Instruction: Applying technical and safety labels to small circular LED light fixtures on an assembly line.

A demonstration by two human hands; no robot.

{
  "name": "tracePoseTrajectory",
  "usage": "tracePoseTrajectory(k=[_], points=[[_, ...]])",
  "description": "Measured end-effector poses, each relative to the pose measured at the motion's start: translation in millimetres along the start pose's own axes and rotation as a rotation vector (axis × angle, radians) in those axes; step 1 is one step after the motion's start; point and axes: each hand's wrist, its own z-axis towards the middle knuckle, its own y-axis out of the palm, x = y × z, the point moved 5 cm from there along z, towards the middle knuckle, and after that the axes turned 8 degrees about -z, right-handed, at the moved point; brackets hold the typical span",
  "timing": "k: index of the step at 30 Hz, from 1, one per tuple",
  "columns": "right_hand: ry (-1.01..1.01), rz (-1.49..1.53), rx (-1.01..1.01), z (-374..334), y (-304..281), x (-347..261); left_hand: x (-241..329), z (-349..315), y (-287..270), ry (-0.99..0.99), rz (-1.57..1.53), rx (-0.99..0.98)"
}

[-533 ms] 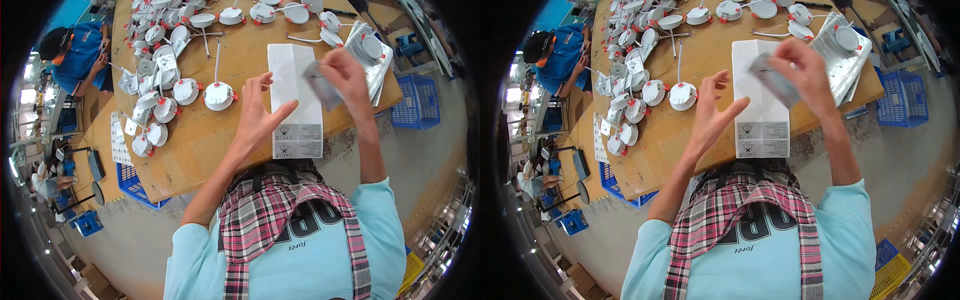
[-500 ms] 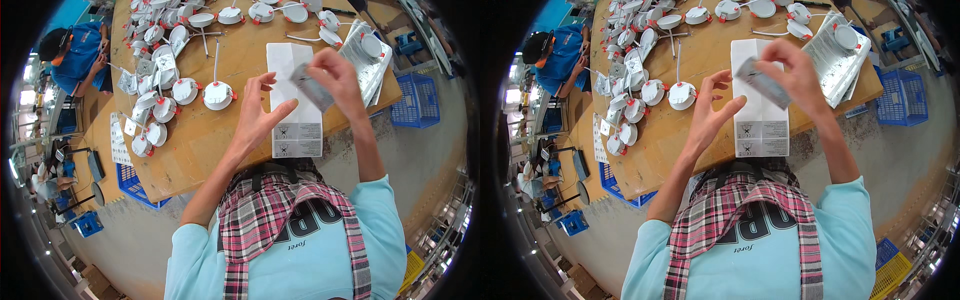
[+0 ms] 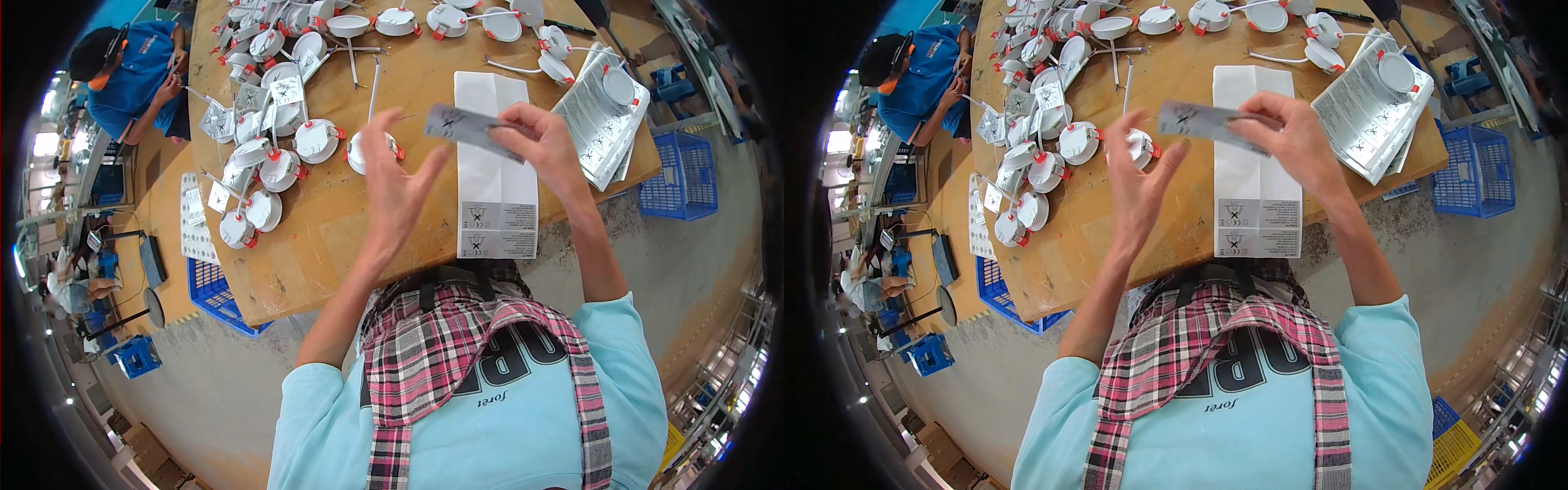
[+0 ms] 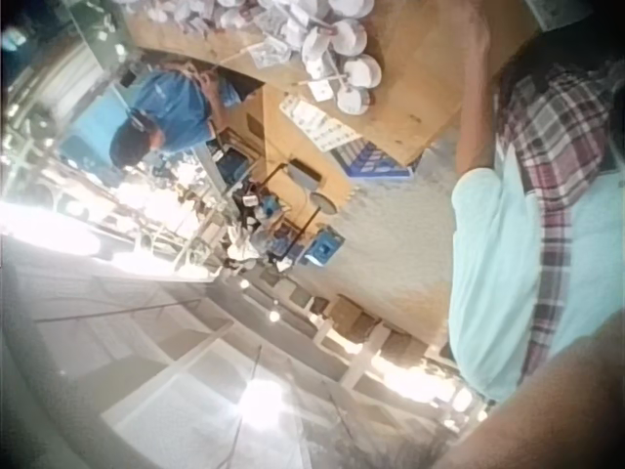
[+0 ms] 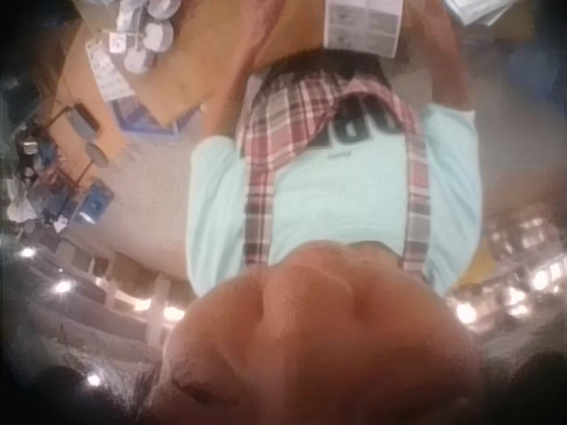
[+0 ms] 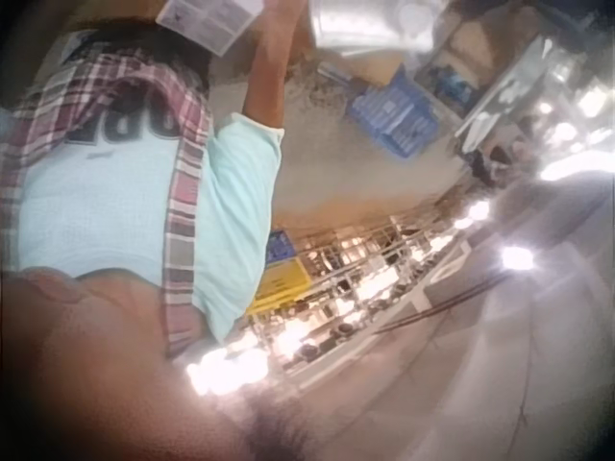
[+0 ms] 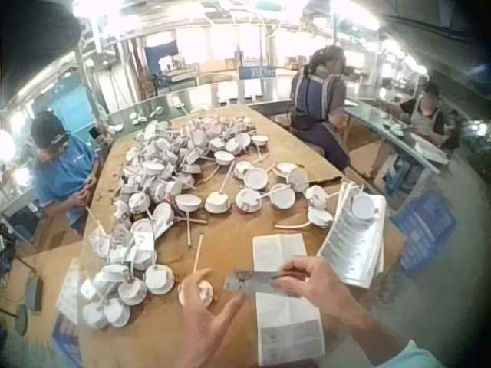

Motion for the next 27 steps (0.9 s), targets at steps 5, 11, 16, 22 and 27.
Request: tracePoseTrajectory(k=[5, 11, 16, 22, 27], points=[[-0.024, -0.046, -0.013, 11, 1, -4, -37, 2, -41, 0.193, 0.698, 0.114], [0.007, -0.075, -0.141, 28, 28, -9, -39, -31, -25, -0.027, 0.683, 0.068], [0.024, -0.104, -0.252, 39, 45, -13, -21, -29, -49, -0.027, 0.265, 0.176], [-0.050, -0.137, -0.295, 50, 64, -25, -31, 9, -55, -0.341, -0.354, 0.030], [-0.096, -0.175, -0.222, 62, 74, -23, -47, 30, -63, -0.297, -0.355, 0.050]])
